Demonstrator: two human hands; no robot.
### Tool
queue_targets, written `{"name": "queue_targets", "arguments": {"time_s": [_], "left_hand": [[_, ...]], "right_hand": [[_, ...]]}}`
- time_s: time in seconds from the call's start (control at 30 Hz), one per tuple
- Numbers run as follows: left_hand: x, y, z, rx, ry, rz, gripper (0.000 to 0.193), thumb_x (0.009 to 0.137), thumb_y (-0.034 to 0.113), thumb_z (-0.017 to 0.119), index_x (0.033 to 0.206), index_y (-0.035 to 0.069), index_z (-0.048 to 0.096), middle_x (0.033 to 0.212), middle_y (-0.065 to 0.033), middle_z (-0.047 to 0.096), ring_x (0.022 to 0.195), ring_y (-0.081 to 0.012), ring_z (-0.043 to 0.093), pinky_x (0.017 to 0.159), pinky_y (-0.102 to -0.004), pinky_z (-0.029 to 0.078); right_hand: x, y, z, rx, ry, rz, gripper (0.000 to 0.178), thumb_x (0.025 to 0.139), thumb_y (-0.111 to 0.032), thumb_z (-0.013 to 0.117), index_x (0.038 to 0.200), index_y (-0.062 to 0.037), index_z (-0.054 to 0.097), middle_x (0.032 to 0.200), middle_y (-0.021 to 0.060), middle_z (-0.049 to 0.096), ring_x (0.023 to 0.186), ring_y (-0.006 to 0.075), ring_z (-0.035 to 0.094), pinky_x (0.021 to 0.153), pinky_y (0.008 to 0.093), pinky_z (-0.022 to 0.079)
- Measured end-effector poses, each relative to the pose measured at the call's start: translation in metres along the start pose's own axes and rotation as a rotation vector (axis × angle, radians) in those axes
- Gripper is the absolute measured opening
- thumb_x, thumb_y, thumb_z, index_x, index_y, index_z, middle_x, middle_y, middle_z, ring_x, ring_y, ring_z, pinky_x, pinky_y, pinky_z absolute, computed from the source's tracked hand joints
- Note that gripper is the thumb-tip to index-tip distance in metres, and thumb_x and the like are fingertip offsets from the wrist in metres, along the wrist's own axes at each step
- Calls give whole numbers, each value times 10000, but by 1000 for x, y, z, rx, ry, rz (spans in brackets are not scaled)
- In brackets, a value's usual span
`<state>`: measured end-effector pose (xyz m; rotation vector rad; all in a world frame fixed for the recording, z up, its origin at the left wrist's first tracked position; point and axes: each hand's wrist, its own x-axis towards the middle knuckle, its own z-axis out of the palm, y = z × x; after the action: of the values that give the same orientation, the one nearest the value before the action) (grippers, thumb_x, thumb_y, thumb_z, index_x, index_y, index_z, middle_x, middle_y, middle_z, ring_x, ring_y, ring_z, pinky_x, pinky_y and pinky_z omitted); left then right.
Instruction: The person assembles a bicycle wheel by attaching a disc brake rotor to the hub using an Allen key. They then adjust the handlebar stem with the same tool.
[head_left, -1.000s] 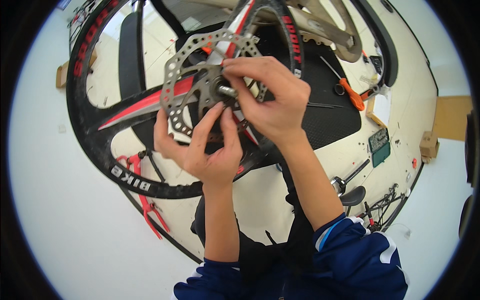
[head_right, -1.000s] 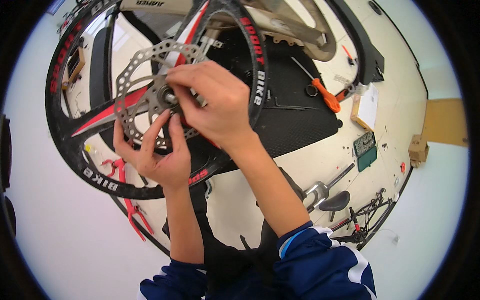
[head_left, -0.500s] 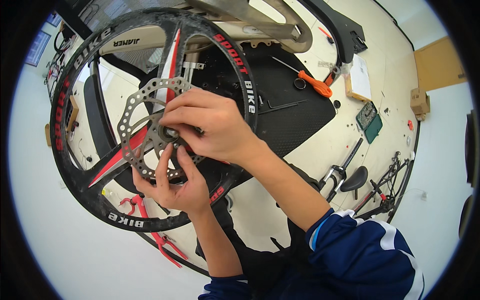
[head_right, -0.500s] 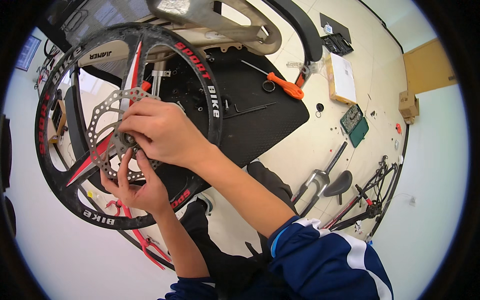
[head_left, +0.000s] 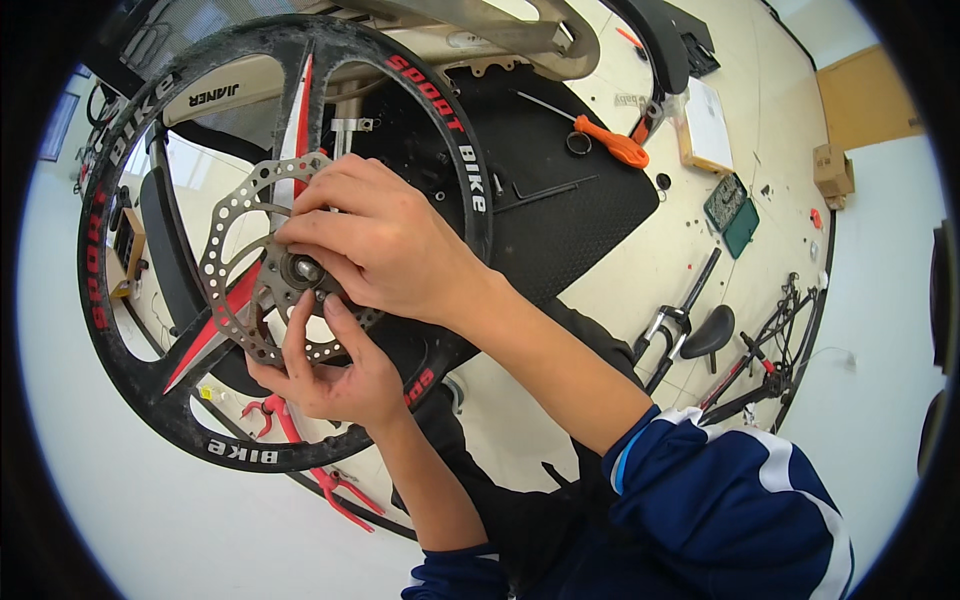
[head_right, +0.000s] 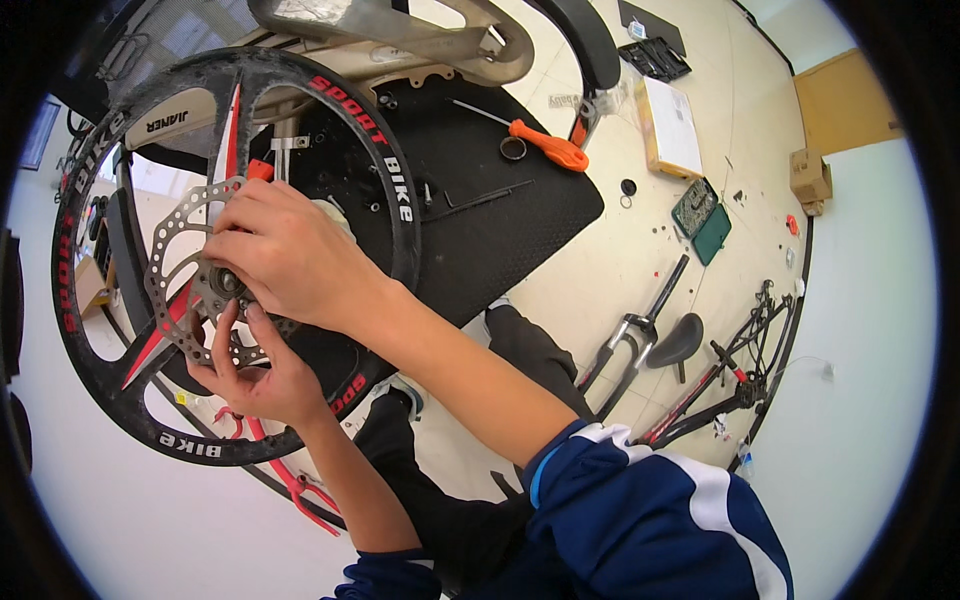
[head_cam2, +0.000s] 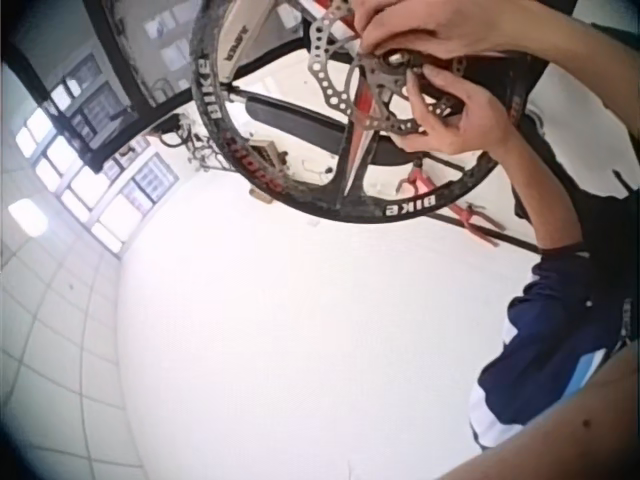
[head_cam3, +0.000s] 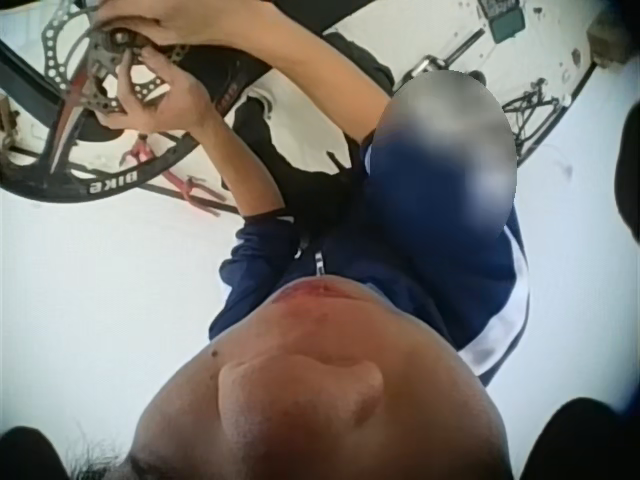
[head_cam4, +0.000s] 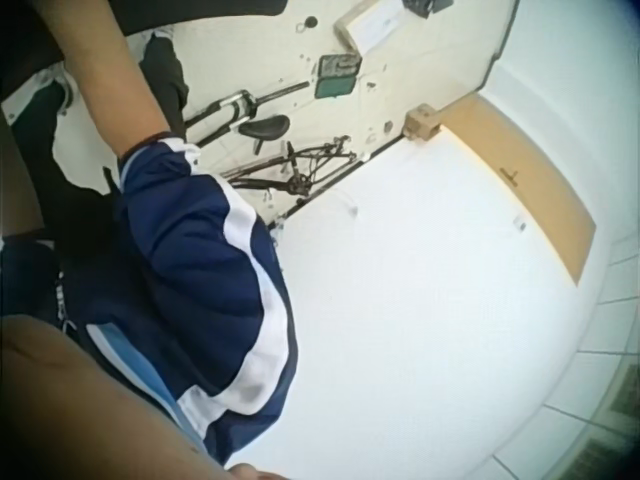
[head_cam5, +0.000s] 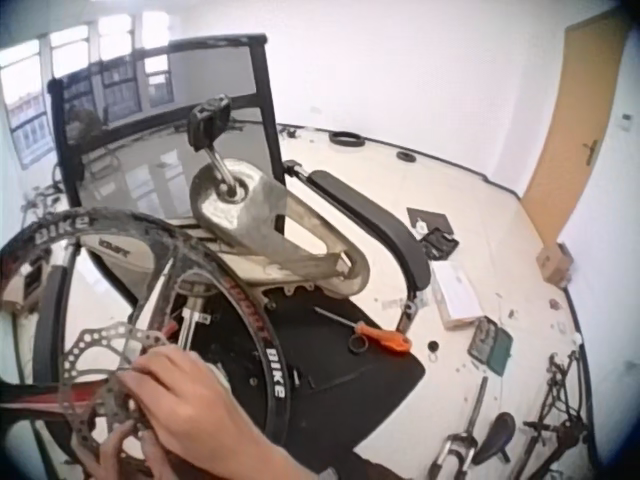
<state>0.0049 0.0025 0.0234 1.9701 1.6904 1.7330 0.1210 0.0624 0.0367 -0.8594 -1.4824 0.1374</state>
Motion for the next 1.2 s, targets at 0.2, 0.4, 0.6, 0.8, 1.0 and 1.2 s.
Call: {"name": "queue_targets", "arguments": {"time_s": [0.2,0.4,0.6,0.8,1.0,1.2], "left_hand": [[-4,-1,2,-7,32,-54,199,857,59,759,1037,-20,726,1216,-194,530,1174,-331,591,961,-415,523],[-4,-2,3,-45,17,-12,176,874,71,749,1021,-23,730,1181,-157,545,1170,-292,590,916,-372,565],[-2,-5,2,10,22,42,184,866,71,757,1027,-13,731,1179,-148,543,1087,-261,634,820,-324,603],[-2,-11,4,-38,20,17,181,876,61,734,1025,-40,714,1153,-151,533,1045,-275,644,791,-327,606],[-3,-7,4,-122,21,-76,170,883,42,706,1024,-54,703,1160,-162,518,1088,-286,626,876,-352,576],[-1,-3,0,-127,28,-97,171,866,25,705,1023,-41,712,1187,-161,512,1070,-283,641,890,-354,551]], "right_hand": [[-4,3,6,4,44,-40,126,694,-85,680,803,-45,728,827,60,635,879,258,606,795,356,513],[-7,6,3,-60,65,-52,92,708,-118,751,745,-49,702,835,44,644,860,243,610,772,362,523],[-9,6,6,-144,90,-42,156,699,-173,778,701,-59,671,815,40,634,852,229,603,761,357,519],[-10,5,13,-118,128,-26,119,689,-155,768,722,-78,684,793,21,628,823,226,607,725,342,517],[-8,1,10,-13,101,15,137,660,-32,735,787,-83,718,798,4,631,797,222,618,686,339,518],[-4,0,-3,-1,-76,10,253,669,-2,754,915,-53,723,862,57,642,844,260,635,774,347,534]]}}
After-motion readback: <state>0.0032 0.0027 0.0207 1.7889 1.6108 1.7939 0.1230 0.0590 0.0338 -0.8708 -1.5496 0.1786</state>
